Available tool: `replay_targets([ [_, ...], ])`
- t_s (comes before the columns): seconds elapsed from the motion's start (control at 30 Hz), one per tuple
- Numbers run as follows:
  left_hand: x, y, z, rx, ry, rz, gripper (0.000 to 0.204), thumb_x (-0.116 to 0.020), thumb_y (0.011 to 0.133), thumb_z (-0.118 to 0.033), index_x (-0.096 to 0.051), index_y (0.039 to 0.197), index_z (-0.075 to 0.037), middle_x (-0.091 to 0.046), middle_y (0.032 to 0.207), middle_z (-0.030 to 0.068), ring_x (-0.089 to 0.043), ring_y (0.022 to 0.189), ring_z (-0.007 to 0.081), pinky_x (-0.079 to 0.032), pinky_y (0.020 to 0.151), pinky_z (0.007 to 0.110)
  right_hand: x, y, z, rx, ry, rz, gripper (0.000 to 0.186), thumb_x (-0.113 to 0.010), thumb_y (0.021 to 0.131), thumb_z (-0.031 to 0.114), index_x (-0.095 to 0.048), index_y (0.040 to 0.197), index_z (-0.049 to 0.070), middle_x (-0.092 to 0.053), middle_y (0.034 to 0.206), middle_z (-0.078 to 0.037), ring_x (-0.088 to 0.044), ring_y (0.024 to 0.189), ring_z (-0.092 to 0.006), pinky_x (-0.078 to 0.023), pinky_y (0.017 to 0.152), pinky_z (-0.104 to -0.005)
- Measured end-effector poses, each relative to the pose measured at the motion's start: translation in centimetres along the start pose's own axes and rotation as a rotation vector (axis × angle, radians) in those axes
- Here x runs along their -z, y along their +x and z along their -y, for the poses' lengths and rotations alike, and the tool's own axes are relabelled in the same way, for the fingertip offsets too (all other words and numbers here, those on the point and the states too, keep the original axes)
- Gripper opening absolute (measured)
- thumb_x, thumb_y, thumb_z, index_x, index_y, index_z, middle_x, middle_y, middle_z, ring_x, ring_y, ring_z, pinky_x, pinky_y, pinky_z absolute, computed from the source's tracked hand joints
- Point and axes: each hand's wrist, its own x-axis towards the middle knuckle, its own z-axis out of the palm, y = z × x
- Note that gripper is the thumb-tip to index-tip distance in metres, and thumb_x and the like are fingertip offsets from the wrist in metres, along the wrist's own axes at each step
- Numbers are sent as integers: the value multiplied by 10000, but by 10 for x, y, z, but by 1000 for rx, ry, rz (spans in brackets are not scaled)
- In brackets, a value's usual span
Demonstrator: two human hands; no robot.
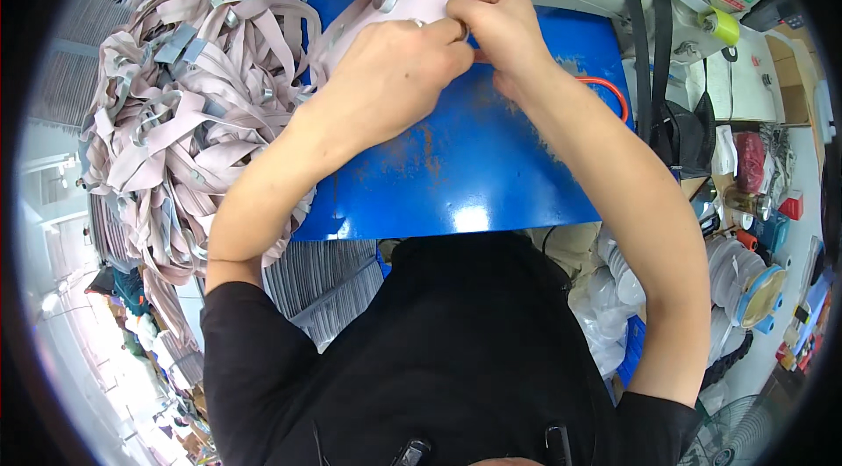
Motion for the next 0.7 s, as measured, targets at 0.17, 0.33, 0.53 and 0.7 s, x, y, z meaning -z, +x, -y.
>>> replay_targets([
  [0.17,-3,13,-16,139,-133,-39,85,-676,792,-33,-625,860,-29,-673,822,158,-681,797,348,-549,694,435,9,12,-3,-9,-73,64,146,-723,808,106,-719,873,-25,-659,740,-56,-591,596,-151,-430,499,-322],
  [0.33,10,7,-20,114,-277,-83,165,-672,891,-109,-654,1023,-12,-715,995,163,-667,969,373,-522,838,451,23,9,0,-94,88,143,211,-718,855,40,-725,1039,-63,-689,815,-70,-591,618,-127,-434,509,-296],
  [0.53,-17,2,50,216,-178,-96,396,-567,997,-328,-645,1290,-74,-701,1165,187,-656,1094,398,-502,959,496,18,9,-9,-67,139,140,258,-725,870,26,-706,1104,-81,-706,865,-92,-612,655,-113,-451,522,-242],
  [0.7,5,4,33,-17,93,-111,369,-656,928,-224,-690,1268,-83,-682,1262,122,-678,1093,327,-526,938,418,20,4,-5,-62,125,121,312,-724,843,26,-694,1131,-88,-707,864,-90,-623,670,-112,-450,530,-241],
])
